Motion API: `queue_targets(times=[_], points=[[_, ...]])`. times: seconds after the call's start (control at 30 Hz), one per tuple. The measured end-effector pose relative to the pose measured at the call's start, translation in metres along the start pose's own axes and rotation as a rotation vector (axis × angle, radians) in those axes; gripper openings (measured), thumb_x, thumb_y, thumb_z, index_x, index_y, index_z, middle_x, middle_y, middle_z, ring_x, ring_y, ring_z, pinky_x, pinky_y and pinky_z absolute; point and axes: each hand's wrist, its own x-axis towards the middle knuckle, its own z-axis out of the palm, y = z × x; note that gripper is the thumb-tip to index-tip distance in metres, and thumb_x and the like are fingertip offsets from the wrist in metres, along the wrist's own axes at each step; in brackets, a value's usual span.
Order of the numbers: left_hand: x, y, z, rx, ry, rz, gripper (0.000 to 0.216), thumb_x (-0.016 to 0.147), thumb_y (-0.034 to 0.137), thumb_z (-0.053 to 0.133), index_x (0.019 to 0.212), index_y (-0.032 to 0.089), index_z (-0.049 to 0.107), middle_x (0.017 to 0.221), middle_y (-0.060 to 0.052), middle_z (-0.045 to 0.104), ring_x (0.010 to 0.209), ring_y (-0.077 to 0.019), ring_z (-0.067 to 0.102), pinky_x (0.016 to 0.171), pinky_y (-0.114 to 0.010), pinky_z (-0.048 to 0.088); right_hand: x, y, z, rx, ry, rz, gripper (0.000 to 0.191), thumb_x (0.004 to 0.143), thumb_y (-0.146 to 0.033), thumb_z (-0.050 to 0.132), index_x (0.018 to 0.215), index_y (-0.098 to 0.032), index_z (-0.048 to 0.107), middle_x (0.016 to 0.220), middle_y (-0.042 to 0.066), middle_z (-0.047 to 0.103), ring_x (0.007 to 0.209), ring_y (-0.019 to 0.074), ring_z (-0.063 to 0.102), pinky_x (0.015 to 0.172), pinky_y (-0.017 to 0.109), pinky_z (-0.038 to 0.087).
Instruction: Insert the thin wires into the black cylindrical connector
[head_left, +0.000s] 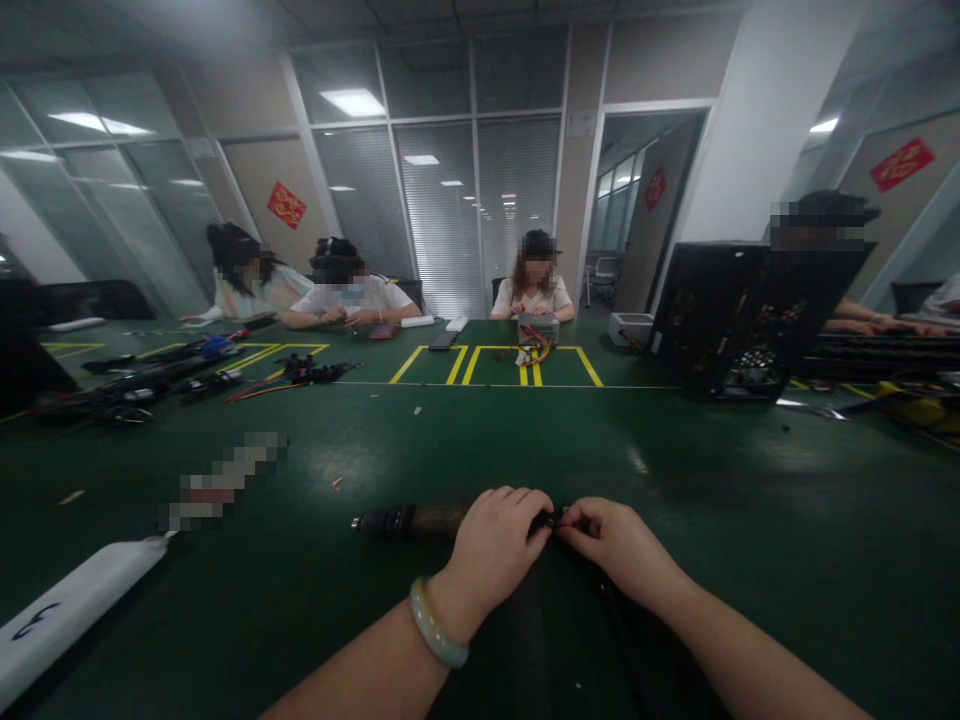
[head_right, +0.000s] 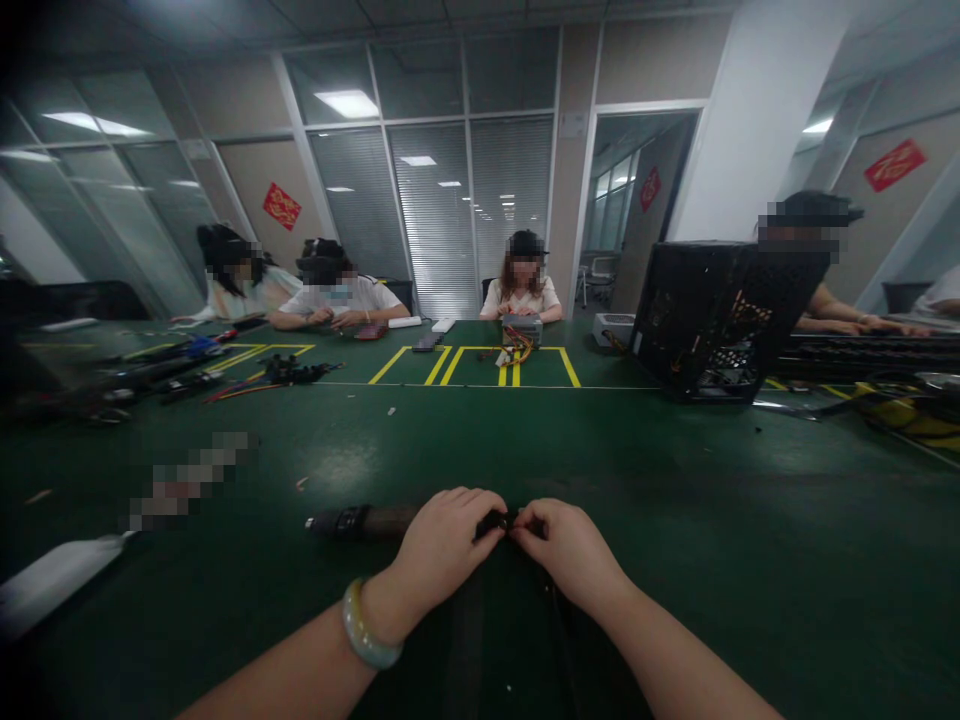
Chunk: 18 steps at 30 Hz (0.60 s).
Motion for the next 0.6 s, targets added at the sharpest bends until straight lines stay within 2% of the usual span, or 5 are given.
queue_targets(times=[0.27,0.6], points=[[-0.0009,0.0003,-0.0034,-0.018,-0.016,0.017,0.010,0.087,0.020,0.063,0.095,0.024,0.059,0.096,0.002,0.063,0.092,-0.0189,0.056,0.080,-0.033,0.039,0.0004,0.0049,0.0011,0.084,-0.017,0.022,0.010,0.088,-0.029,0.061,0.085,-0.022,0.069,0.081,-0.003,0.069,0.072,0.0153,0.062,0.062,0.023,0.041],[-0.0012,-0.0015,-0.0025,-0.046,-0.008,0.013,0.011,0.087,0.020,0.063,0.096,0.024,0.061,0.097,0.002,0.063,0.093,-0.0199,0.056,0.082,-0.034,0.040,0.0005,0.0038,-0.0002,0.068,-0.025,0.016,0.010,0.088,-0.028,0.061,0.085,-0.023,0.069,0.082,-0.003,0.068,0.071,0.0146,0.060,0.060,0.022,0.040]])
